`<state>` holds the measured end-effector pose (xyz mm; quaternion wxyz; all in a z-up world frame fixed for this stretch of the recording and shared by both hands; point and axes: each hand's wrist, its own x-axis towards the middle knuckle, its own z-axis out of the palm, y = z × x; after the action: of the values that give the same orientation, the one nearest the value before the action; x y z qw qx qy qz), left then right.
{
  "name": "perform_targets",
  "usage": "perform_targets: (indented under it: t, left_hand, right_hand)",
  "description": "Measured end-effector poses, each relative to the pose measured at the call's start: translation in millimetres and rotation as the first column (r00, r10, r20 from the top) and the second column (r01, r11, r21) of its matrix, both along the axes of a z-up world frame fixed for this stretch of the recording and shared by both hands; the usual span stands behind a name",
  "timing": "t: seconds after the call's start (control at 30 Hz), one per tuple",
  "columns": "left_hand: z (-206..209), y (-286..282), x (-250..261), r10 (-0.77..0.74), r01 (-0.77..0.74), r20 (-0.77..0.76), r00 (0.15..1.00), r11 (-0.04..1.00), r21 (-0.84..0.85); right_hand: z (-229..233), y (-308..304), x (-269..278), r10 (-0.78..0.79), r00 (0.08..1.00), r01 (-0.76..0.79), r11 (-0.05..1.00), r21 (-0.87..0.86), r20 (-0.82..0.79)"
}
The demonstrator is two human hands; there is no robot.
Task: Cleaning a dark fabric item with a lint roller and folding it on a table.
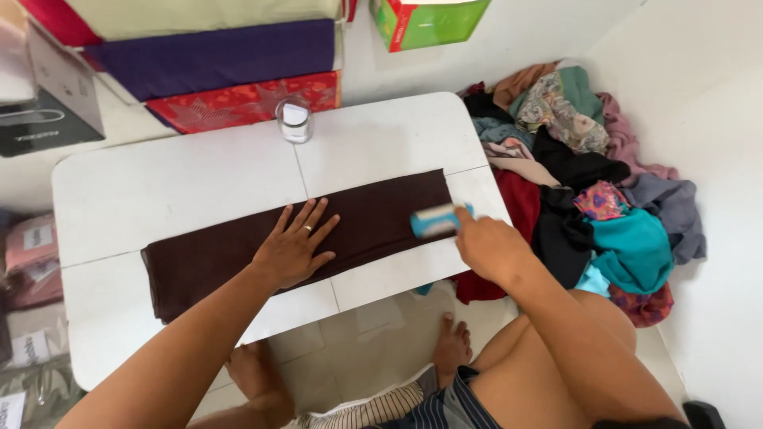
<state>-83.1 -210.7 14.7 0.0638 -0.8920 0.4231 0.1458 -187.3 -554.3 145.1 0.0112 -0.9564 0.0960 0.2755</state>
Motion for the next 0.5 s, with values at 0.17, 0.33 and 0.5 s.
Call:
perform_targets:
  t: [0.17, 0.33, 0.5]
  left_hand:
    - [-2, 4, -6, 0.003, -0.004, -0.020, 1.000, 1.000, -0.020]
    - [-4, 1, 1, 0.001, -0.001, 0.000, 1.000, 1.000, -0.011]
    - [2, 7, -3, -0.007, 0.004, -0.021, 1.000, 0.991, -0.133]
  right_hand:
    - [17, 11, 7, -0.006, 0.999, 0.004, 0.999, 0.036, 0.045]
    - [11, 18, 24, -0.013, 0.976, -0.002, 0.998, 0.069, 0.219]
    - [23, 9, -1, -0.001, 1.000, 0.001, 1.000, -0.002, -0.001]
